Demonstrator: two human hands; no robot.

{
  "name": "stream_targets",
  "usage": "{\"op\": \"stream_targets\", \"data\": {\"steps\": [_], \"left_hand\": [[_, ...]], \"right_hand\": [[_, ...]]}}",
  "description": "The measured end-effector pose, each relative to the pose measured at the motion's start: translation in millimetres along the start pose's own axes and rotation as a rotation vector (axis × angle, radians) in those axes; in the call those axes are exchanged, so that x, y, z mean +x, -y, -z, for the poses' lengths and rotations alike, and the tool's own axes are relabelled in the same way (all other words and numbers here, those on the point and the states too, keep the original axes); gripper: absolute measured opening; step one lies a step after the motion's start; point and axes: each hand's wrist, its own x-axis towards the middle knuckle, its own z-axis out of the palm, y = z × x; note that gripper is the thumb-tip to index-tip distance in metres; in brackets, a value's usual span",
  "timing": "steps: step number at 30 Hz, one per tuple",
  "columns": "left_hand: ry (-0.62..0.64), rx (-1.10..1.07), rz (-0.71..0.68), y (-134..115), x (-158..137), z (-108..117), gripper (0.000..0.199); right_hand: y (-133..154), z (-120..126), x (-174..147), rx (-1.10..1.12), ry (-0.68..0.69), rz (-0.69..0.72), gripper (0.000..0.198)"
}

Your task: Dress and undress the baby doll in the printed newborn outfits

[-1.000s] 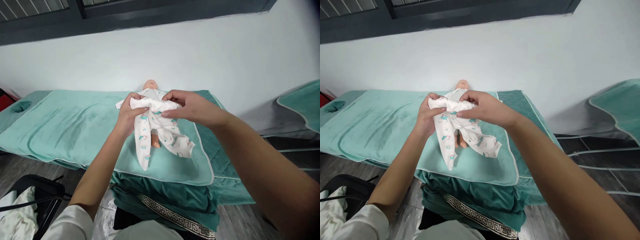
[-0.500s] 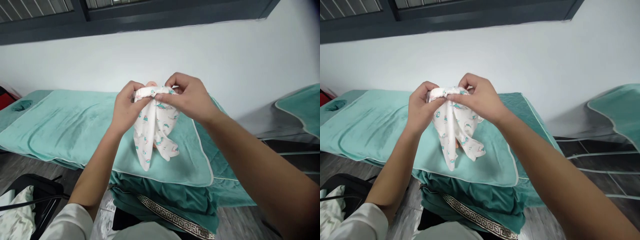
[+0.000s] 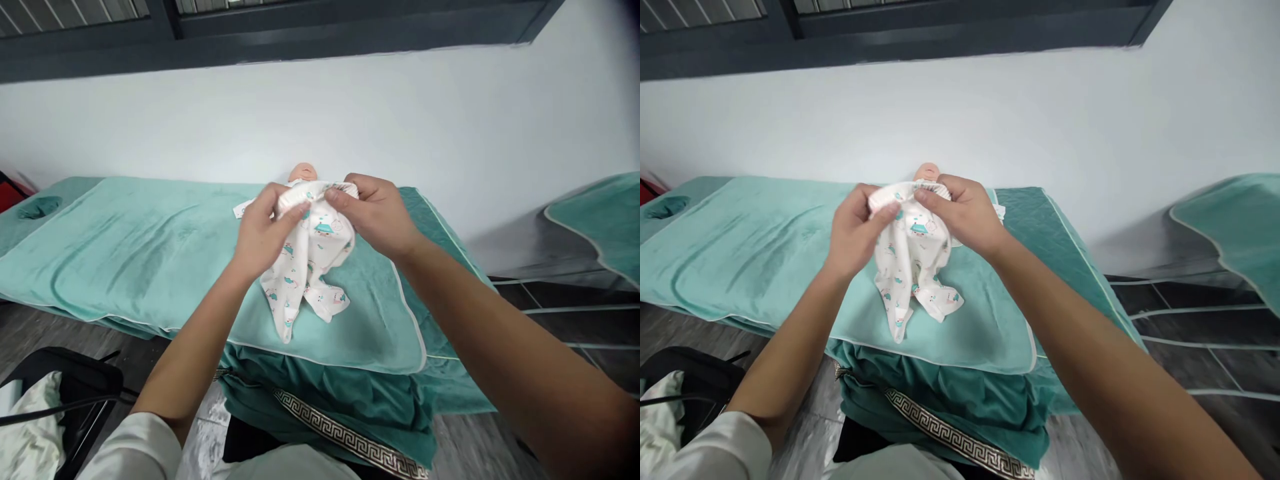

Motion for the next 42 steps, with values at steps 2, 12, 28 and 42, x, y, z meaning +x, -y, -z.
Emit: {"op": "stream_targets", "data": {"steps": [2,12,28,42], "left_hand": [[-0.04,-0.179,0.141,-2,1,-2,0.035],[0.422,-0.58,0.625,16,-22,-26,0.046],[0.507,-0.724,0.66,15,-24,-10,0.047],[0.31,-0.682,0.643,25,-32,-10,0.049]], "right_hand": [[-3,-1,-1,0.023,-0.007,-0.005,0.057],[-14,-3,7,0.076,-0.072,-0.074,0.057],[-12,-5,-5,0.355,0.018,-0.265,0.041],[-25,-7,-26,0.289,0.279,-0.322,0.042]]}}
